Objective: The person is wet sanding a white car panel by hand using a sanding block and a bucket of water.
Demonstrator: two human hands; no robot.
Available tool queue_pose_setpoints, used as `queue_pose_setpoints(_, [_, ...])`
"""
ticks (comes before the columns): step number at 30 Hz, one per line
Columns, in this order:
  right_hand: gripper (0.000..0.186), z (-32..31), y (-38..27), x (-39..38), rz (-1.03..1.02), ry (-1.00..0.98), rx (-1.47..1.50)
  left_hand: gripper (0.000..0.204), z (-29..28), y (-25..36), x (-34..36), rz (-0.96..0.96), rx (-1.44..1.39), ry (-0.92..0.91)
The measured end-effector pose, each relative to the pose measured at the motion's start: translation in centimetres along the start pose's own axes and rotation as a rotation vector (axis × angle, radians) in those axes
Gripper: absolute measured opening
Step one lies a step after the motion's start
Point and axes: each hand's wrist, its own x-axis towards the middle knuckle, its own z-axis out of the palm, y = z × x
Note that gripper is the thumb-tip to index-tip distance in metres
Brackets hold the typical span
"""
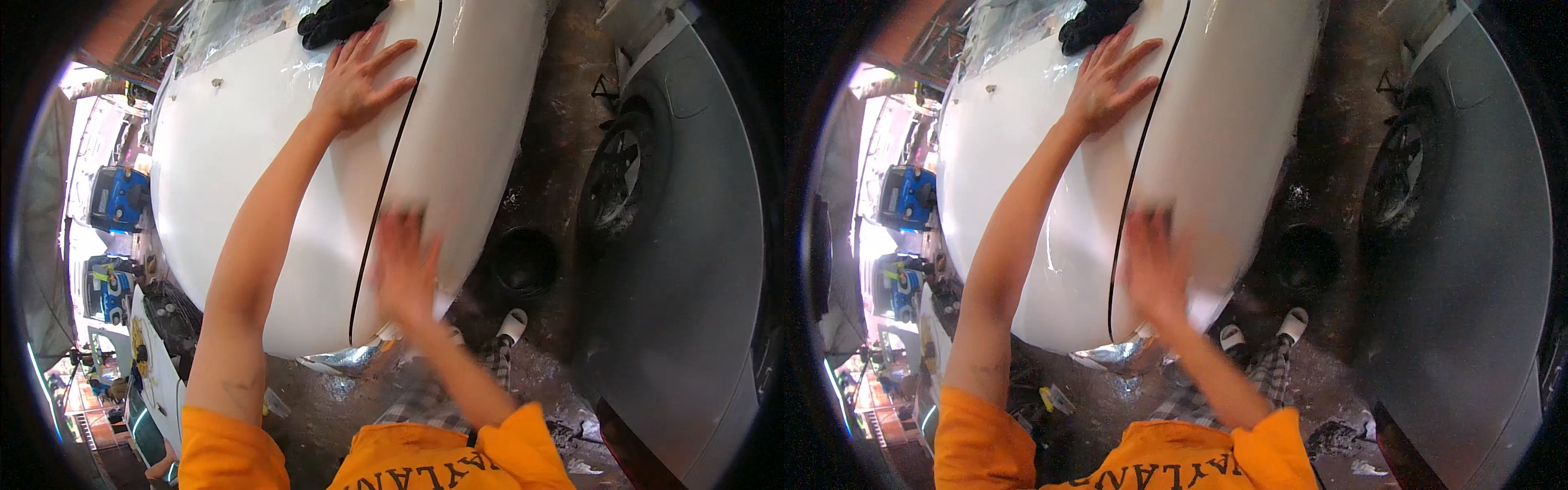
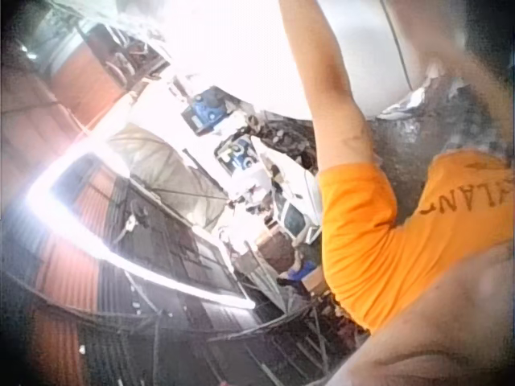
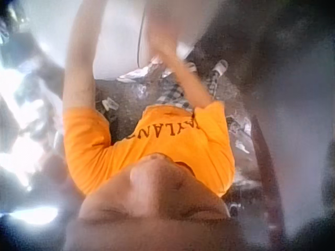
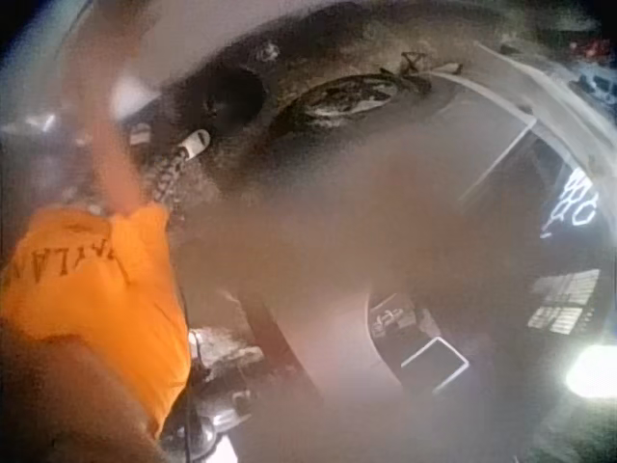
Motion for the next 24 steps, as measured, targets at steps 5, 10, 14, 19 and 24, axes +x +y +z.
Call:
queue_pose_setpoints(5, [0.075,0.2,-4.8,-10.6,-0.033,-0.255,0.093,0.056,-0.4,-0.1,0.0,-0.006,0.018,0.037])
queue_pose_setpoints(10, [0.078,-3.8,0.7,3.2,0.109,0.342,-0.02,0.056,1.3,1.3,1.0,0.024,-0.024,0.068])
queue_pose_setpoints(14, [0.081,3.8,-6.4,-13.9,0.002,0.025,0.155,0.057,1.0,0.8,0.6,0.001,0.04,0.081])
queue_pose_setpoints(19, [0.076,-2.0,-2.5,-2.2,0.145,0.161,0.073,0.055,0.5,1.1,0.8,0.006,-0.025,0.091])
queue_pose_setpoints(24, [0.08,0.6,-5.9,-7.7,0.15,-0.128,0.103,0.058,0.2,0.5,0.5,-0.004,0.024,0.039])
